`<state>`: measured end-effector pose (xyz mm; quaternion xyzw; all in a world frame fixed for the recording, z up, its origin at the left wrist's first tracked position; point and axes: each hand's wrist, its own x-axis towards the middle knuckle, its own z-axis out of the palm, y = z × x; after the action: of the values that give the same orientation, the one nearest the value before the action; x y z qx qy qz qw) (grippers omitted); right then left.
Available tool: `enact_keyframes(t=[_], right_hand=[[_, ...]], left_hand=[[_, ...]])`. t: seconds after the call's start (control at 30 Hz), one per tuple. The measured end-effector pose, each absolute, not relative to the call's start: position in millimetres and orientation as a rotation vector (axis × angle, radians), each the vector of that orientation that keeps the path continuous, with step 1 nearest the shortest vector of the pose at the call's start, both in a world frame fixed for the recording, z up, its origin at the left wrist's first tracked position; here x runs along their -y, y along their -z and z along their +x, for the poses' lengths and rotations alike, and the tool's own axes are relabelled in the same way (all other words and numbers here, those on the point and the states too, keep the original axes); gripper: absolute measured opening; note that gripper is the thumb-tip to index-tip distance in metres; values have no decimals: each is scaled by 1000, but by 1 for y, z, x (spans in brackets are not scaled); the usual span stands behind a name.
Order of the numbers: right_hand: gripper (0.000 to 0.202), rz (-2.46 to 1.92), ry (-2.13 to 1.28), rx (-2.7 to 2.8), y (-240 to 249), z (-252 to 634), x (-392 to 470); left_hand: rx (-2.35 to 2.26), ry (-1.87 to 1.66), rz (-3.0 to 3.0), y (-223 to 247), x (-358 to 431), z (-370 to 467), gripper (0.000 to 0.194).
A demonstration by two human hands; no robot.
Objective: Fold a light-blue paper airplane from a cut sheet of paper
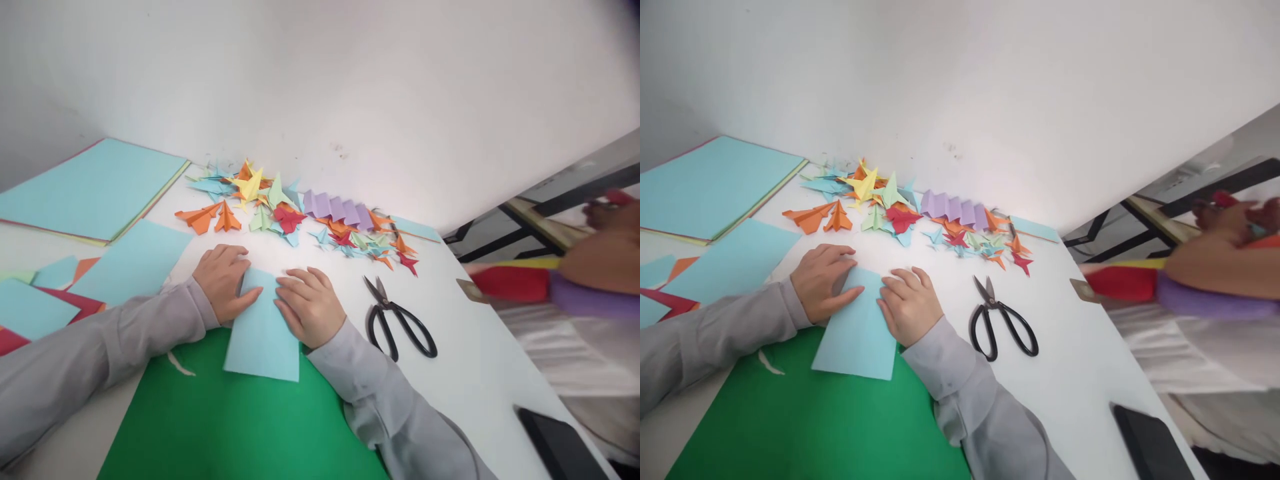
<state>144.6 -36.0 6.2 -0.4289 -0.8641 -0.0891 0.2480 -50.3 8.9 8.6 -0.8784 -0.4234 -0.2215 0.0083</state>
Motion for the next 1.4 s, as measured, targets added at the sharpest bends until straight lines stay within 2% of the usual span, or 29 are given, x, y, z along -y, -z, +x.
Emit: enact_keyframes(t=[0.33, 0.47, 0.63, 0.87, 1.2, 1.4], right_hand=[[23, -1147, 293, 2464, 2, 148, 35], [24, -1183, 276, 2470, 3, 147, 35], [23, -1237, 267, 2436, 2, 145, 36], [23, -1249, 166, 2354, 4, 147, 36], [25, -1248, 162, 2362, 1, 146, 37], [25, -1265, 117, 2361, 3, 147, 37]], left_hand=[[1244, 991, -2860, -11, -5, -48, 34], [1041, 1075, -2940, -10, -1, -46, 35], [684, 955, -3030, -6, 2, -44, 33], [668, 713, -3025, -8, 6, -42, 28], [609, 866, -3044, -6, 6, -42, 26], [572, 826, -3088, -5, 4, -44, 26]])
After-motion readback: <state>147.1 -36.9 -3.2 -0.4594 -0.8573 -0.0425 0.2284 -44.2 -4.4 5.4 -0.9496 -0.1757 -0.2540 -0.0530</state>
